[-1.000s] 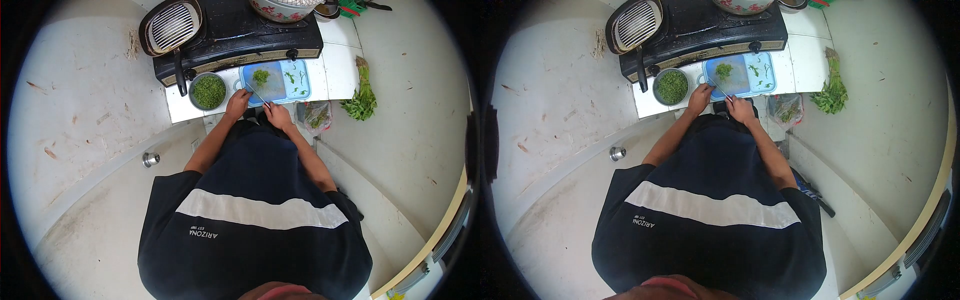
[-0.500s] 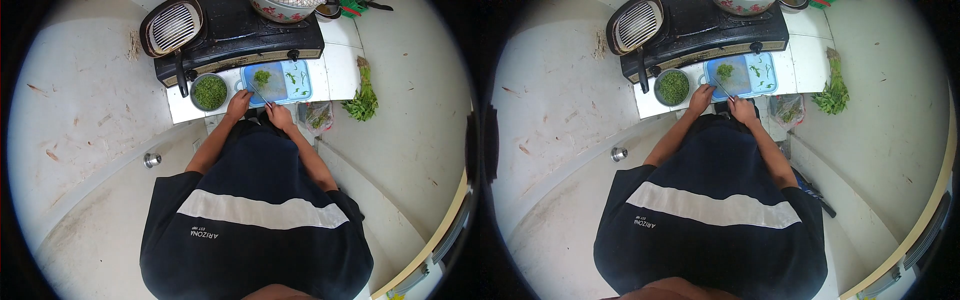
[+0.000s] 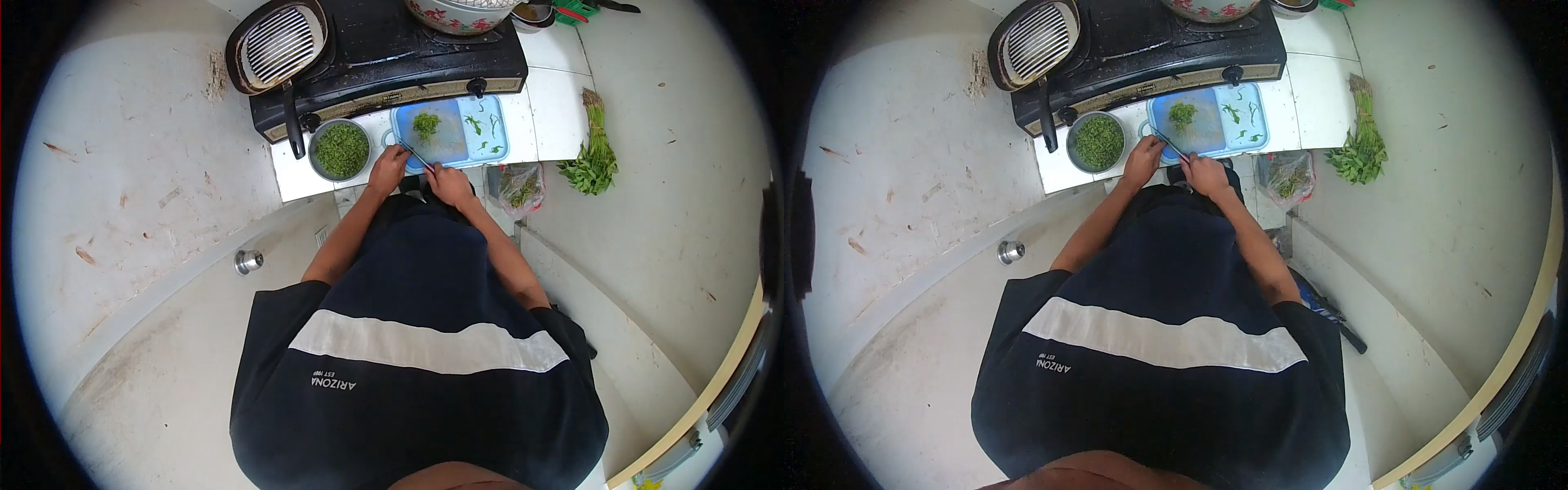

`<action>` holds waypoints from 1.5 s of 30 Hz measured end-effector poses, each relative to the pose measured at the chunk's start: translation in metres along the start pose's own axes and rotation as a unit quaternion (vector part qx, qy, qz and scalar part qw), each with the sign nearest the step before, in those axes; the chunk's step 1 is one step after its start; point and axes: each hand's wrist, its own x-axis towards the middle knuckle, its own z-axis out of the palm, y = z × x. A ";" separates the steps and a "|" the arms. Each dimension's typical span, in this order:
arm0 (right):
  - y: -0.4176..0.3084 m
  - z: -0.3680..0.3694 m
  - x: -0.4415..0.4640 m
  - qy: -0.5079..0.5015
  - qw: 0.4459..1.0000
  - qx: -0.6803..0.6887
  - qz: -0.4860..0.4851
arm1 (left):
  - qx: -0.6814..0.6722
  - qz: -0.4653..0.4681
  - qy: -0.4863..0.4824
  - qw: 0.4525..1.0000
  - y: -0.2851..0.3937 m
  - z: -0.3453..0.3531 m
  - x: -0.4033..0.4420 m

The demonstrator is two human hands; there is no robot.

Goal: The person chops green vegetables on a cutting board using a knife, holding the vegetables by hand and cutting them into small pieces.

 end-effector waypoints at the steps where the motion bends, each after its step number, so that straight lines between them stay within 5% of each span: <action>1: -0.002 0.000 0.002 0.002 1.000 -0.009 -0.005 | 0.007 0.001 0.002 1.000 0.000 0.000 0.000; 21: 0.014 -0.003 -0.008 0.011 0.998 0.059 -0.014 | -0.040 -0.033 0.021 0.998 -0.005 0.003 0.000; 45: 0.018 -0.012 0.004 0.019 1.000 -0.017 0.013 | -0.022 -0.046 0.031 0.998 0.004 -0.003 0.008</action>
